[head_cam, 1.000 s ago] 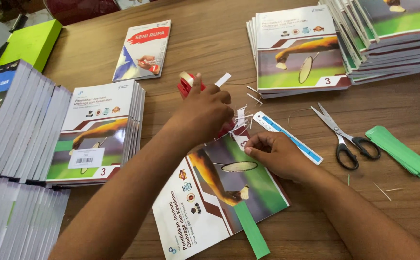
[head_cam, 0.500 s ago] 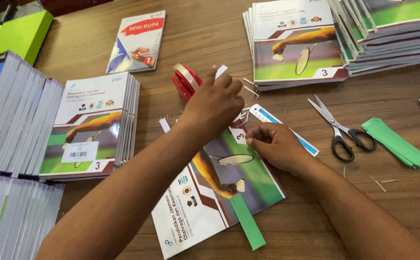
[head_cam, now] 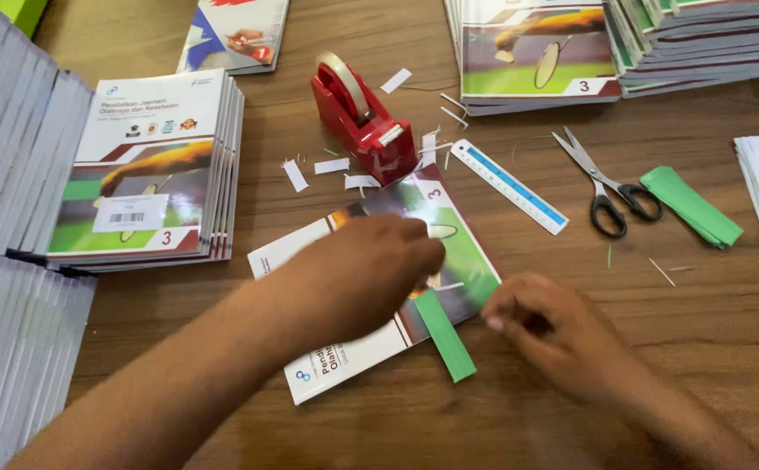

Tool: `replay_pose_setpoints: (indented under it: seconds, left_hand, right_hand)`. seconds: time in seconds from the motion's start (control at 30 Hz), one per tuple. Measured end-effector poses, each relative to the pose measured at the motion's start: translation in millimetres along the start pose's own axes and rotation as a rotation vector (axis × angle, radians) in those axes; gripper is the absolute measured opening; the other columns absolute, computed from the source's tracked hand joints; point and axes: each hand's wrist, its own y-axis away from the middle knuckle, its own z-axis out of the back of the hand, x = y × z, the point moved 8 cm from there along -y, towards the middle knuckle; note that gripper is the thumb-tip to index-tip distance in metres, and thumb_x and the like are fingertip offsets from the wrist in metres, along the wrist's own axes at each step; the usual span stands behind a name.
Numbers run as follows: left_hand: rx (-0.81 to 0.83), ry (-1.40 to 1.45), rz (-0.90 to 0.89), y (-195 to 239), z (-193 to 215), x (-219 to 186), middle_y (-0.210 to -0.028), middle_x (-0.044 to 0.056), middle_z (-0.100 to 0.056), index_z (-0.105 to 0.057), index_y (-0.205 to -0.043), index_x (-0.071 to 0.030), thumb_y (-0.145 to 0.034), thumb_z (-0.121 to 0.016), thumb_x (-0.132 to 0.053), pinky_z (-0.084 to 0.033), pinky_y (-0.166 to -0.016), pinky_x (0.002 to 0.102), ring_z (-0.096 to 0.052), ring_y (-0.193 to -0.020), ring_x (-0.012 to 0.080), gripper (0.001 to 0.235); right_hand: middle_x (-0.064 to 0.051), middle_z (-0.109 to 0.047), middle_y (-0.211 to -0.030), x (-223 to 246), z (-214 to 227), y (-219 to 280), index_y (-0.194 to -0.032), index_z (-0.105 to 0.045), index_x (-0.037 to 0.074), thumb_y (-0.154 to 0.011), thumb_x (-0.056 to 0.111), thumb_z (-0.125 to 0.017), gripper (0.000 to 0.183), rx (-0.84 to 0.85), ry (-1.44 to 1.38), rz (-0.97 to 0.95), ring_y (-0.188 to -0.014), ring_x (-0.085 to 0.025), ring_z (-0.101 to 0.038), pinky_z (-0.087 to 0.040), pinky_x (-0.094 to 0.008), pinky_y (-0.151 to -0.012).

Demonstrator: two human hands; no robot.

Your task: The person repairs a book spine by applying a green paper strip and securing it with clear adhesive tape. They use scissors to trim the excess tape and paper, then smooth the spine. Finally, they cut a barcode sticker from a separate sheet.

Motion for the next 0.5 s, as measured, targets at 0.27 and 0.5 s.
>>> replay_pose_setpoints:
  seconds: [0.27, 0.5]
  left_hand:
    - [-0.112, 0.202, -0.099, 30, -17, -39, -0.094, 0.01, -0.065, -0.066, -0.099, -0.008, -0.088, -0.065, -0.009, -0.051, -0.074, 0.042, -0.064, -0.085, 0.03, 0.011]
    - [-0.096, 0.44, -0.047, 64, -67, -55, -0.098, 0.01, -0.07, -0.068, -0.104, -0.008, -0.082, -0.059, -0.002, -0.055, -0.073, 0.042, -0.067, -0.086, 0.0337, 0.025]
  right_hand:
    - [0.003, -0.079, -0.081, -10, -7, 74, -0.095, -0.084, 0.012, -0.084, 0.015, -0.074, 0.016, -0.187, -0.176, -0.107, -0.053, -0.009, -0.058, -0.044, -0.025, -0.047]
    - [0.006, -0.074, -0.066, -50, -43, 107, -0.097, -0.092, 0.016, -0.083, 0.018, -0.08, 0.019, 0.093, -0.227, -0.208, -0.05, -0.006, -0.056, -0.045, -0.023, -0.046]
